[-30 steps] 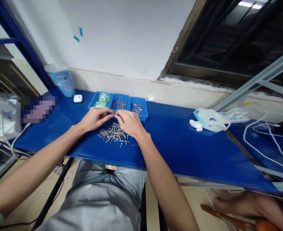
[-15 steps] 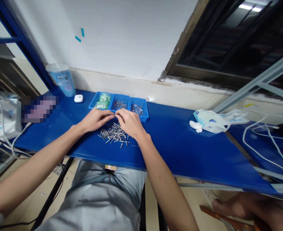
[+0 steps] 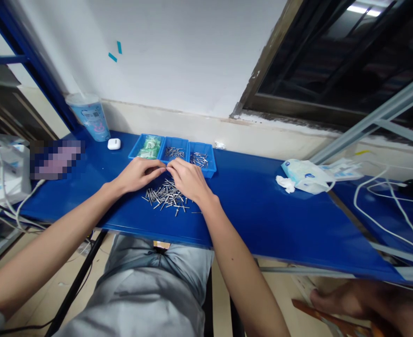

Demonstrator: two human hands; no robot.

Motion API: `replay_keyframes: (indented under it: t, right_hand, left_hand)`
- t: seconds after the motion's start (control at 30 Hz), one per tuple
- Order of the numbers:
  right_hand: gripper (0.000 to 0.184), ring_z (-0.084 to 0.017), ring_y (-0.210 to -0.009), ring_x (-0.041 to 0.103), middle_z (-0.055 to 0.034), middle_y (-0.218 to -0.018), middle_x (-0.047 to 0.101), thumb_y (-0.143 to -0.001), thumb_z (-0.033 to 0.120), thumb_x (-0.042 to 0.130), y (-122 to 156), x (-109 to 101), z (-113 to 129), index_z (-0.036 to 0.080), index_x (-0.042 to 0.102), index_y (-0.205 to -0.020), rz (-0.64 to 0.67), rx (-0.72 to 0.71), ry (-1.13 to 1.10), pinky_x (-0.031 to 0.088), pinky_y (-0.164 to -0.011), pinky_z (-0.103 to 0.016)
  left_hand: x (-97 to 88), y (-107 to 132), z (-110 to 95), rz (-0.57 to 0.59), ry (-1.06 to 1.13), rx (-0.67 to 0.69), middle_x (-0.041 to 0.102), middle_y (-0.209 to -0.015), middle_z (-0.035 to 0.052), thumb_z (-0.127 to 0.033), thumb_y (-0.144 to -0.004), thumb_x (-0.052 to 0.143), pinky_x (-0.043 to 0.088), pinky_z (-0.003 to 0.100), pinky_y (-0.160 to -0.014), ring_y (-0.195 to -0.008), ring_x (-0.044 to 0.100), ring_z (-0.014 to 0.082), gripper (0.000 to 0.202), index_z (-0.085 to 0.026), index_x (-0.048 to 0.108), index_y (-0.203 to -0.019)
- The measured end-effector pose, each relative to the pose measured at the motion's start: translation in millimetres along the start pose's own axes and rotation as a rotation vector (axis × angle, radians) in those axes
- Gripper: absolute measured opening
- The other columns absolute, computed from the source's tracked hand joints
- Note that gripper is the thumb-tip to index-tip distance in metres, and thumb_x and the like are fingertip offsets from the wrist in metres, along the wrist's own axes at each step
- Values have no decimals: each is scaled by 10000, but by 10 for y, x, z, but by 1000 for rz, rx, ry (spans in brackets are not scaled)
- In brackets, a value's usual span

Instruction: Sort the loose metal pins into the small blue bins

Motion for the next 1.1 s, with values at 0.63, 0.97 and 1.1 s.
replay_keyframes:
  t: [0.63, 0.97, 1.1]
  right_hand:
    - [133, -216, -912, 637, -60, -1025, 704, -1034, 249, 487, 4, 17, -37, 231, 616, -1059, 14, 27, 8, 439, -816, -339]
    - [139, -219, -926, 651, -60, -1067, 721, -1038, 278, 504, 2, 22, -50, 242, 623, -1099, 15, 38, -4, 447, -820, -345]
    - [103, -217, -894, 640, -54, -1001, 704, -1032, 248, 495, 0, 15, -45, 235, 596, -1046, 18, 43, 8, 438, -808, -343]
  left_hand:
    - [20, -13, -33, 35, -4, 10, 634, -682, 9, -379, -1050, 490, 353, 274, -616, -587, 500, 129, 342, -167, 748, -973]
    - [4, -11, -46, 7, -6, 31, 658, -693, 19, -379, -1046, 489, 364, 268, -612, -579, 515, 130, 341, -171, 746, -958]
    - [9, -14, -37, 12, -6, 25, 660, -697, 19, -380, -1048, 498, 364, 270, -612, -579, 516, 127, 337, -170, 744, -951]
Point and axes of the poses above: each hand's wrist, its own y-axis away from the middle knuckle, its own x-axis out of the palm, z = x × y, the point moved 10 cm from there along -y, towards the middle knuckle
